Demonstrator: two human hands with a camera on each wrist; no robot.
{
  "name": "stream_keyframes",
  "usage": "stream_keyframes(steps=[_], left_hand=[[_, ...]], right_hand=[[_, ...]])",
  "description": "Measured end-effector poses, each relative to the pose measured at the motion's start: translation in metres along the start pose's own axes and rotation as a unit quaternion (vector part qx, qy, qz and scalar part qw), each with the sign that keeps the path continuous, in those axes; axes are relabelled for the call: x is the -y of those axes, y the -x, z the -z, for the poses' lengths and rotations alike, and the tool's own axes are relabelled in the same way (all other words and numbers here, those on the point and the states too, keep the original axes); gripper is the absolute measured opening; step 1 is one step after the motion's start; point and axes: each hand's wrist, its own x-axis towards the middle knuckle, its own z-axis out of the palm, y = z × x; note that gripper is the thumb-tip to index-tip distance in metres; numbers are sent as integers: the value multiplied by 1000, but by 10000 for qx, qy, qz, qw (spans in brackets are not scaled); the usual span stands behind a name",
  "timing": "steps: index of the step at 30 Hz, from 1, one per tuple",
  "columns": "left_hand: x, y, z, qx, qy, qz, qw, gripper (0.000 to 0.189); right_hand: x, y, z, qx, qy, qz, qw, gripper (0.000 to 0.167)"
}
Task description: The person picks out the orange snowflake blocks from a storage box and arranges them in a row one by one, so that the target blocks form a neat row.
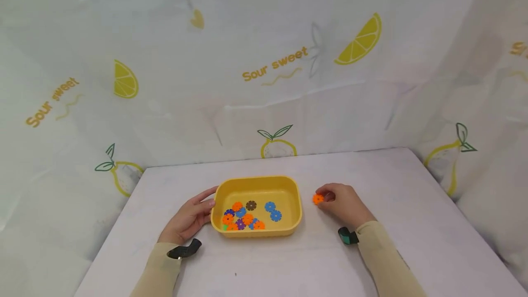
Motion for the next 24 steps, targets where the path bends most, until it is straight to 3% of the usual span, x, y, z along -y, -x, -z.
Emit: stream_keyframes(steps=[24], left_hand=[[-1, 1, -3, -148, 10, 29, 9999, 65]], right_hand=[[1, 2, -1, -8, -41, 137, 9999, 27]])
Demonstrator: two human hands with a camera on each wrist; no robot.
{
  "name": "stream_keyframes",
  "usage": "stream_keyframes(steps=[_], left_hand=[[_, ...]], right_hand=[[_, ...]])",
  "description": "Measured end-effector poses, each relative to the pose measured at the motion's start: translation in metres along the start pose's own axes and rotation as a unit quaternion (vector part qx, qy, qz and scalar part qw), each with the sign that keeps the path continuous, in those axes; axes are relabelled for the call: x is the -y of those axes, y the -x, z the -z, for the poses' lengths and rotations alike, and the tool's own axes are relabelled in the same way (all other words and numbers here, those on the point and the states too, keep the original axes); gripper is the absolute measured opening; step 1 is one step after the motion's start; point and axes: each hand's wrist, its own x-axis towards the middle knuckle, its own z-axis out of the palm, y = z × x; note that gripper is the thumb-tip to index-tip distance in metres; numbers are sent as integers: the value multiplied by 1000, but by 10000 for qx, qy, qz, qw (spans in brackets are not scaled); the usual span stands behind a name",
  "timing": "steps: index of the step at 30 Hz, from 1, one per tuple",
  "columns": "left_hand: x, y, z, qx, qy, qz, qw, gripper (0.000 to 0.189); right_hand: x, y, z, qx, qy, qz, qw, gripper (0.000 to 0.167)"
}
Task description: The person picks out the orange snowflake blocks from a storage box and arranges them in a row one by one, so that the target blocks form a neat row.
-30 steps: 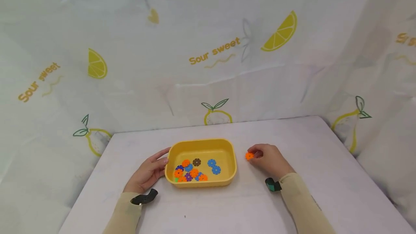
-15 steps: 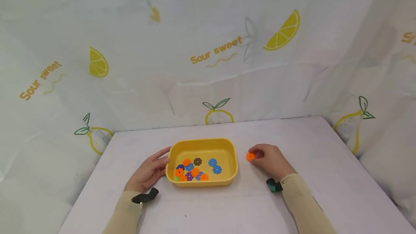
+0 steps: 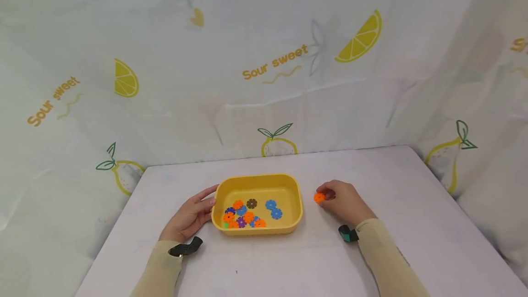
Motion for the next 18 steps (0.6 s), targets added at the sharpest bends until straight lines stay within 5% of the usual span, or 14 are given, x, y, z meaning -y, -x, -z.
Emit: stream_keyframes(steps=[18], left_hand=[[-1, -1, 1, 36, 35, 4, 10000, 64]], right_hand=[[-5, 1, 5, 19, 6, -72, 10000, 32]])
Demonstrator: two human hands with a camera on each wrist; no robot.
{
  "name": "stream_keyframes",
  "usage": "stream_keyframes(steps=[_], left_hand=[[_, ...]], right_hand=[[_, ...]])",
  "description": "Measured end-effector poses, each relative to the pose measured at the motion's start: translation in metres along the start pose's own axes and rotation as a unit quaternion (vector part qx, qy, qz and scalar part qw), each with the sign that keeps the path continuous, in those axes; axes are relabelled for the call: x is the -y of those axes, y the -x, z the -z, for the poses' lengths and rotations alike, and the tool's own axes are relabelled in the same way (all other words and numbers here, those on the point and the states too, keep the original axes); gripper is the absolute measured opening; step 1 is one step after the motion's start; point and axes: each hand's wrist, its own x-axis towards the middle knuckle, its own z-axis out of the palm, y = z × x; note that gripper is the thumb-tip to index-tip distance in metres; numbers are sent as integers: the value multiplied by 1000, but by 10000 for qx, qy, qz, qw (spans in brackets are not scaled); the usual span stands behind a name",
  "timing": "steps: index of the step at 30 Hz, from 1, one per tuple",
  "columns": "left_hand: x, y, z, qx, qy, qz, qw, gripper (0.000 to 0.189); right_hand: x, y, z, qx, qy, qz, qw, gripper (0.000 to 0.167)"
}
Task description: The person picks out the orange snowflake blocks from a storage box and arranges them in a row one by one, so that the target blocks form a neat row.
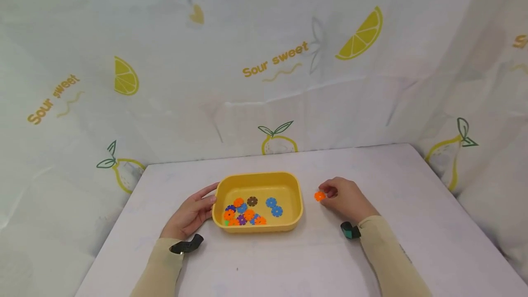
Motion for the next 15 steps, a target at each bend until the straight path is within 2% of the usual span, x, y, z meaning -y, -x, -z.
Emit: stream_keyframes(steps=[7, 10, 15], left_hand=[[5, -3, 1, -7, -10, -33, 10000, 60], [4, -3, 2, 19, 0, -42, 10000, 61], [3, -4, 3, -45, -87, -93, 9999, 60]], right_hand=[[11, -2, 15, 183, -105, 40, 9998, 37], [28, -12, 27, 241, -43, 275, 9993, 36], [70, -38, 37, 482, -67, 961, 9942, 31]])
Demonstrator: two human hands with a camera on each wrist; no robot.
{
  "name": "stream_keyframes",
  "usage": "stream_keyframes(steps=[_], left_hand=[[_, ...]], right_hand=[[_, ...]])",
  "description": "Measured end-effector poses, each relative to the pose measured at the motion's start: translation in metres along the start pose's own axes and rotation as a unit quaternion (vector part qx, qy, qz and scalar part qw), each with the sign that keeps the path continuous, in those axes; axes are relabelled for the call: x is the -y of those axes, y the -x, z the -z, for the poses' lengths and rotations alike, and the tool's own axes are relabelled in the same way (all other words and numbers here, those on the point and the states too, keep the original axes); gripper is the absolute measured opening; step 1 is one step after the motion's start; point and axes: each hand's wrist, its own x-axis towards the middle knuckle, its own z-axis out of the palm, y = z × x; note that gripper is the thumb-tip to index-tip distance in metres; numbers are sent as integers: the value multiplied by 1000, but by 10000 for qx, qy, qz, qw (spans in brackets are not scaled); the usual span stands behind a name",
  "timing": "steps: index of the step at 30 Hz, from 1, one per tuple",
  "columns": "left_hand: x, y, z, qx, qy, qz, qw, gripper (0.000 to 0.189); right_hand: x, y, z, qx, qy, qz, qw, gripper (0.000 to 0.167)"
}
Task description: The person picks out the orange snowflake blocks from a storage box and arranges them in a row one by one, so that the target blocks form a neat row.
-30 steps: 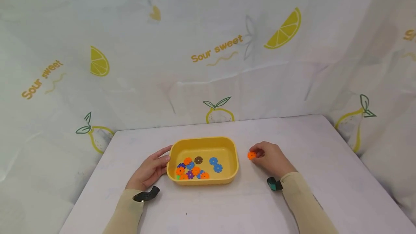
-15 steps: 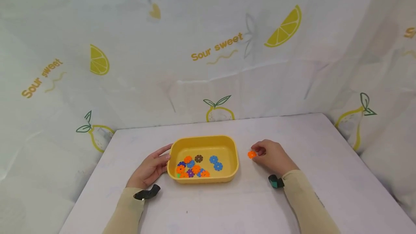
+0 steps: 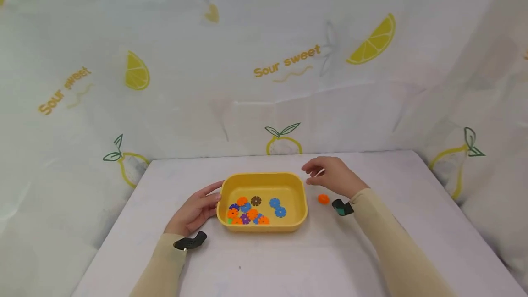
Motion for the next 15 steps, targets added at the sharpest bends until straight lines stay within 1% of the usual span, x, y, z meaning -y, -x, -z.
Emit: stream_keyframes(steps=[4, 8, 12, 15], left_hand=[[2, 0, 1, -4, -84, 11, 10000, 60], [2, 0, 2, 39, -89, -17, 10000, 59], [0, 0, 2, 47, -113, -54, 9999, 58], [-2, 0, 2, 51, -143, -57, 9999, 59]], right_hand=[[28, -31, -9, 577, -214, 382, 9974, 29], [51, -56, -27, 1213, -325, 617, 9902, 29], [64, -75, -47, 1811, -250, 662, 9809, 28], [70, -84, -60, 2130, -145, 639, 9748, 26]])
